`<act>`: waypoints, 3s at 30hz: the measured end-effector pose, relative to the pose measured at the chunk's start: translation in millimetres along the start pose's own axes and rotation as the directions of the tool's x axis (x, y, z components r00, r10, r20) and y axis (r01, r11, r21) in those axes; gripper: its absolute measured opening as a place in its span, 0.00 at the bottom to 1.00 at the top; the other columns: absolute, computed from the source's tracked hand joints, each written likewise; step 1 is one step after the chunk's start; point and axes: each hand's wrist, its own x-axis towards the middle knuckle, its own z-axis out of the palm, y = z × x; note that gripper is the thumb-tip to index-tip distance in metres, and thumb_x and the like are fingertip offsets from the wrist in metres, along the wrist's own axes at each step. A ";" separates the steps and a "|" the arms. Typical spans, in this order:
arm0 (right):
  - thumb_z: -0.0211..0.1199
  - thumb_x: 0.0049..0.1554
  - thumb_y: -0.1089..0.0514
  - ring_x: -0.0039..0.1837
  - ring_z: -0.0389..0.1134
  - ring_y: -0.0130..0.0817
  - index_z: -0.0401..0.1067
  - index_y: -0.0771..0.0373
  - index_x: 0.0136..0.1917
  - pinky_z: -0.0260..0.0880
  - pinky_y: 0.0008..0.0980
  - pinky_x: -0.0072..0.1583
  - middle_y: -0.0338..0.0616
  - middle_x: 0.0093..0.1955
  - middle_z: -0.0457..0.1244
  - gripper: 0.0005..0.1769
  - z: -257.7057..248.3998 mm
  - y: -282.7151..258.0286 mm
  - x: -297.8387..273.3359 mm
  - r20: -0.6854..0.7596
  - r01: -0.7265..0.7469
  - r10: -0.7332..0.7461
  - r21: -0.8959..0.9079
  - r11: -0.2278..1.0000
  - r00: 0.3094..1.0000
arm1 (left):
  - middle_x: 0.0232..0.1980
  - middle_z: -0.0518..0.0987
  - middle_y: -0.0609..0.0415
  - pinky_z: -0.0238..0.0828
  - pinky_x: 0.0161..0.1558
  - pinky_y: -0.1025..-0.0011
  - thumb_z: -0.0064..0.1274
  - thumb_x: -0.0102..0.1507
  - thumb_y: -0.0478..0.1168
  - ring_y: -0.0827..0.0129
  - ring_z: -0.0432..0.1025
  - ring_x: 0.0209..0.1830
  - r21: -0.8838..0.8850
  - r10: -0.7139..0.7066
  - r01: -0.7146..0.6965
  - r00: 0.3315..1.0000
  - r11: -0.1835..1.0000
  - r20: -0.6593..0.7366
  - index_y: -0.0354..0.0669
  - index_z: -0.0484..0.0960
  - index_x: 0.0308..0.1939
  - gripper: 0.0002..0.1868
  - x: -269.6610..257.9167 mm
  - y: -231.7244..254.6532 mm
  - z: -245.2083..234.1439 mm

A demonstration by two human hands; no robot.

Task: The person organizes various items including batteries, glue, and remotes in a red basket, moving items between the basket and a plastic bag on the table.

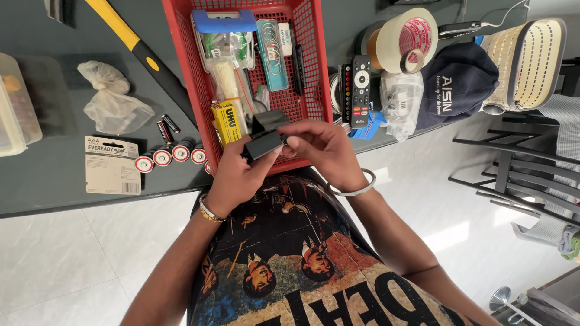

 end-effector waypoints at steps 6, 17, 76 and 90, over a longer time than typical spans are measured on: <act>0.64 0.63 0.70 0.51 0.73 0.28 0.74 0.72 0.58 0.77 0.30 0.56 0.46 0.52 0.70 0.09 -4.5 13.4 2.7 0.010 0.005 -0.006 0.069 0.998 1.000 | 0.39 0.83 0.49 0.74 0.36 0.75 0.55 0.65 0.35 0.74 0.74 0.33 0.133 0.165 -0.169 0.985 0.977 0.038 0.33 0.78 0.55 0.15 0.6 21.2 -4.1; 0.64 0.62 0.71 0.50 0.70 0.22 0.72 0.71 0.53 0.74 0.23 0.54 0.40 0.47 0.69 0.06 12.0 33.8 5.6 -0.137 0.064 -0.077 -0.093 0.994 0.988 | 0.26 0.74 0.42 0.65 0.29 0.66 0.55 0.62 0.33 0.54 0.67 0.23 0.310 0.057 -0.040 0.997 0.950 -0.046 0.31 0.76 0.40 0.08 4.2 19.2 -0.7; 0.77 0.40 0.68 0.64 0.60 0.56 0.74 0.64 0.56 0.68 0.47 0.63 0.55 0.62 0.55 0.28 -8.4 32.6 177.6 0.272 0.330 -0.388 -0.940 0.090 0.881 | 0.32 0.80 0.61 0.66 0.33 0.76 0.53 0.70 0.43 0.84 0.68 0.29 0.105 0.009 0.016 0.974 0.994 -0.228 0.35 0.82 0.45 0.12 25.7 -16.1 -54.4; 0.77 0.48 0.64 0.54 0.67 0.47 0.76 0.63 0.40 0.70 0.39 0.58 0.50 0.53 0.62 0.10 -21.8 49.3 168.8 0.122 0.325 -0.459 -0.861 0.392 0.880 | 0.31 0.77 0.63 0.59 0.26 0.79 0.54 0.71 0.44 0.85 0.63 0.24 -0.132 -0.127 0.084 0.925 0.988 -0.359 0.36 0.82 0.45 0.12 -11.1 -33.6 -52.6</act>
